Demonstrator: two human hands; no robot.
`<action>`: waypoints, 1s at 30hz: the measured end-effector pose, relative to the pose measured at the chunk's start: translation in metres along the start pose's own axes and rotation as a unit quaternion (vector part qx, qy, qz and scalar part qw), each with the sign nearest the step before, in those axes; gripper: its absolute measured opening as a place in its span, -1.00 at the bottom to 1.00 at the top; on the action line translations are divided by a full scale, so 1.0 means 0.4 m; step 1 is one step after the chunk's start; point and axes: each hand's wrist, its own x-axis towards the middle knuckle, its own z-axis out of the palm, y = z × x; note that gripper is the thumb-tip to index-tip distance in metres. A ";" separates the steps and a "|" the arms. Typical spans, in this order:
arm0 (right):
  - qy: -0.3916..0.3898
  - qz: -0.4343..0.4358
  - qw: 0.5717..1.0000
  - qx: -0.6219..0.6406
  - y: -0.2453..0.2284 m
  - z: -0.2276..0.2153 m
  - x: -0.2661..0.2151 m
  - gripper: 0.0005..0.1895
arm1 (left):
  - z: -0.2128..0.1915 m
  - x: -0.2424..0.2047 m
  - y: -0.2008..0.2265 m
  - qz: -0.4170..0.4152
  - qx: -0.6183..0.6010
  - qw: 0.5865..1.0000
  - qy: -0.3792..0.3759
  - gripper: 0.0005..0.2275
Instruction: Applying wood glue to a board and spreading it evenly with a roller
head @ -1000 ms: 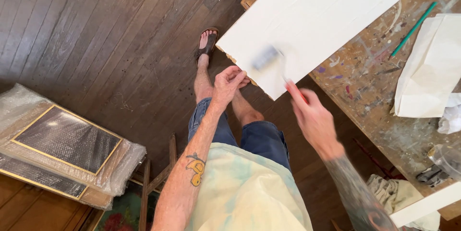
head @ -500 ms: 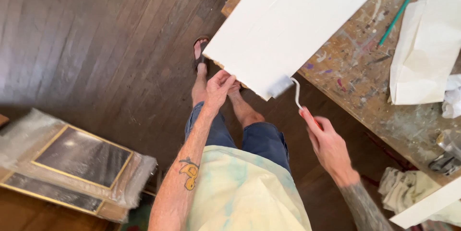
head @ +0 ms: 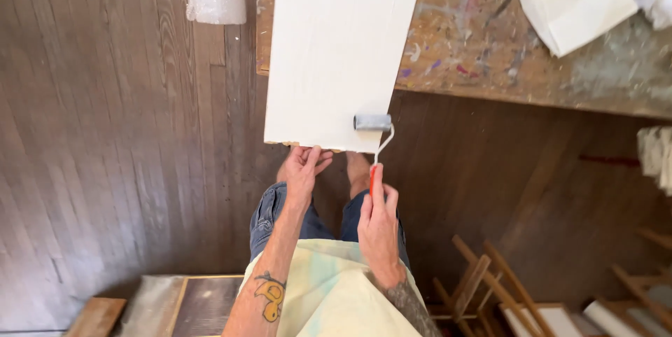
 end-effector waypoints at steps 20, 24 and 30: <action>0.108 -0.072 0.990 -0.056 -0.104 0.006 0.122 -0.40 | -0.071 0.066 -0.032 -0.029 0.016 0.997 -0.073 -0.81; 0.041 0.030 0.997 -0.060 -0.052 0.053 -0.029 -0.36 | -0.065 0.046 -0.006 -0.039 0.030 0.996 -0.069 -0.80; 0.100 -0.044 0.993 -0.039 -0.159 -0.013 0.160 -0.41 | -0.068 0.055 -0.025 -0.055 0.027 0.996 -0.062 -0.82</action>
